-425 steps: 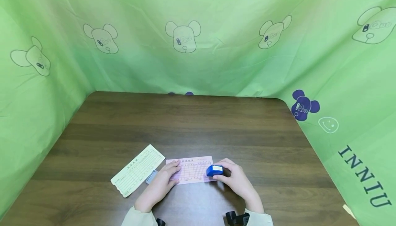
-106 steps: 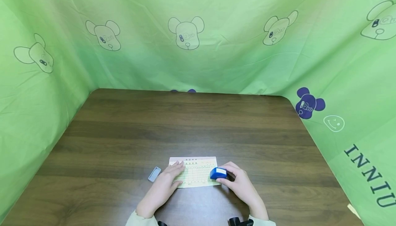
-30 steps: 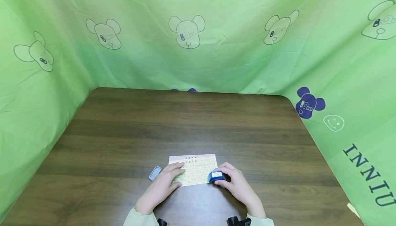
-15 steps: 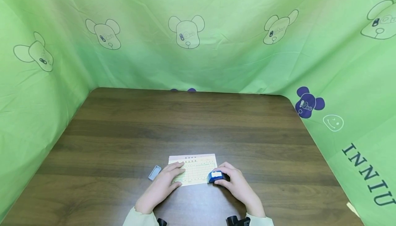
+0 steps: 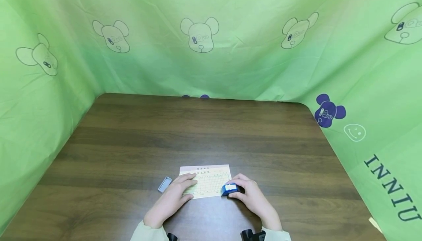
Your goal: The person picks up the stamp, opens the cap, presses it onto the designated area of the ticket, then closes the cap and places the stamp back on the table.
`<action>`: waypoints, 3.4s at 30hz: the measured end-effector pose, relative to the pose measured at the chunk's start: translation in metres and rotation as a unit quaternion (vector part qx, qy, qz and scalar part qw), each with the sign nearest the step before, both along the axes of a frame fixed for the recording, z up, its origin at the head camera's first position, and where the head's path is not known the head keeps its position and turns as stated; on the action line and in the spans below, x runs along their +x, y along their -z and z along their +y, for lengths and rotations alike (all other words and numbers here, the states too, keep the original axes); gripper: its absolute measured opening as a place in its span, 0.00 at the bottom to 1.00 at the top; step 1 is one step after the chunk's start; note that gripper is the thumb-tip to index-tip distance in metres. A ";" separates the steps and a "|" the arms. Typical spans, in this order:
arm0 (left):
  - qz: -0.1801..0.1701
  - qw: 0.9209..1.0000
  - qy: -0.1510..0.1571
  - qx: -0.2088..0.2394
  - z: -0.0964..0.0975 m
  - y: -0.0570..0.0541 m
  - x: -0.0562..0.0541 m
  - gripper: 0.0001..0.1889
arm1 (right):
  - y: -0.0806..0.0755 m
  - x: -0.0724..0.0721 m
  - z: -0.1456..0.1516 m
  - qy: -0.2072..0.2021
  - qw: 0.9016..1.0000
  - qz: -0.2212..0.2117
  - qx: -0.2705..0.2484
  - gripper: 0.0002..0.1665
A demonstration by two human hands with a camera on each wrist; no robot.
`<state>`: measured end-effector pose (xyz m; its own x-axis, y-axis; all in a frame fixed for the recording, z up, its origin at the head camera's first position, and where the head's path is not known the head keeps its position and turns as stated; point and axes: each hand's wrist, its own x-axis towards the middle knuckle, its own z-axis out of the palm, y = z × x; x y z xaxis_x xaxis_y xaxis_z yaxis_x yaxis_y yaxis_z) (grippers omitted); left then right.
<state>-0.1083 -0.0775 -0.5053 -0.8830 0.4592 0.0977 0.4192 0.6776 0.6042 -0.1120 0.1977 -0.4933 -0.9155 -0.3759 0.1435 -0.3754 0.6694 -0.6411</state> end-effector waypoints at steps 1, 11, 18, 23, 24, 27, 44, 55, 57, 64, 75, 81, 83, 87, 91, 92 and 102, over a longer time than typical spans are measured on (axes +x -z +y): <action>0.001 1.000 0.000 0.001 0.000 0.000 0.000 0.21 | 0.000 0.000 0.000 0.001 1.000 0.001 0.001 0.12; -0.001 1.000 -0.005 0.002 -0.001 0.001 0.000 0.21 | 0.001 0.000 -0.003 0.008 1.000 -0.002 0.002 0.12; -0.001 1.000 -0.002 0.001 0.001 0.004 0.000 0.21 | 0.000 0.002 -0.001 0.004 1.000 0.004 -0.005 0.13; 0.004 1.000 -0.001 0.006 0.001 0.005 0.001 0.21 | -0.002 0.003 0.000 0.005 1.000 0.001 -0.009 0.13; 0.008 1.000 0.001 0.006 0.001 0.005 0.001 0.21 | -0.002 0.003 0.000 0.006 1.000 0.000 -0.010 0.13; 0.012 1.000 0.003 0.009 0.001 0.004 0.001 0.21 | -0.003 0.003 0.002 0.016 1.000 -0.008 -0.014 0.14; 0.006 1.000 -0.007 0.016 0.002 0.003 0.002 0.24 | -0.002 0.006 0.008 0.048 0.990 0.020 -0.130 0.14; 0.033 0.998 -0.021 0.044 0.002 0.001 0.001 0.23 | -0.003 0.007 0.006 0.058 0.984 -0.002 -0.166 0.15; 0.037 0.998 -0.023 0.055 0.002 0.001 0.001 0.23 | -0.003 0.007 0.006 0.058 0.983 -0.009 -0.171 0.16; 0.062 0.994 -0.043 0.082 0.002 -0.003 0.003 0.21 | -0.001 0.006 0.006 0.054 0.983 -0.002 -0.174 0.16; 0.144 0.974 -0.176 0.010 -0.024 -0.009 0.006 0.21 | -0.002 0.005 0.004 0.059 0.982 -0.012 -0.178 0.16; 0.126 0.971 -0.203 -0.012 -0.037 -0.008 0.009 0.25 | -0.001 0.005 0.004 0.061 0.982 -0.017 -0.175 0.16; 0.124 0.969 -0.211 -0.016 -0.040 -0.006 0.009 0.25 | 0.000 0.005 0.003 0.061 0.983 -0.015 -0.174 0.16; 0.113 0.968 -0.222 -0.029 -0.044 -0.003 0.009 0.25 | 0.001 0.005 0.003 0.057 0.983 -0.006 -0.172 0.16; 0.093 0.968 -0.229 -0.046 -0.047 -0.002 0.009 0.25 | 0.001 0.006 0.003 0.054 0.984 -0.001 -0.170 0.16; 0.088 0.968 -0.229 -0.050 -0.047 -0.002 0.009 0.25 | 0.001 0.006 0.003 0.054 0.984 -0.003 -0.171 0.16; 0.056 0.969 -0.232 -0.070 -0.051 0.000 0.011 0.25 | 0.004 0.006 0.003 0.058 0.982 -0.017 -0.178 0.15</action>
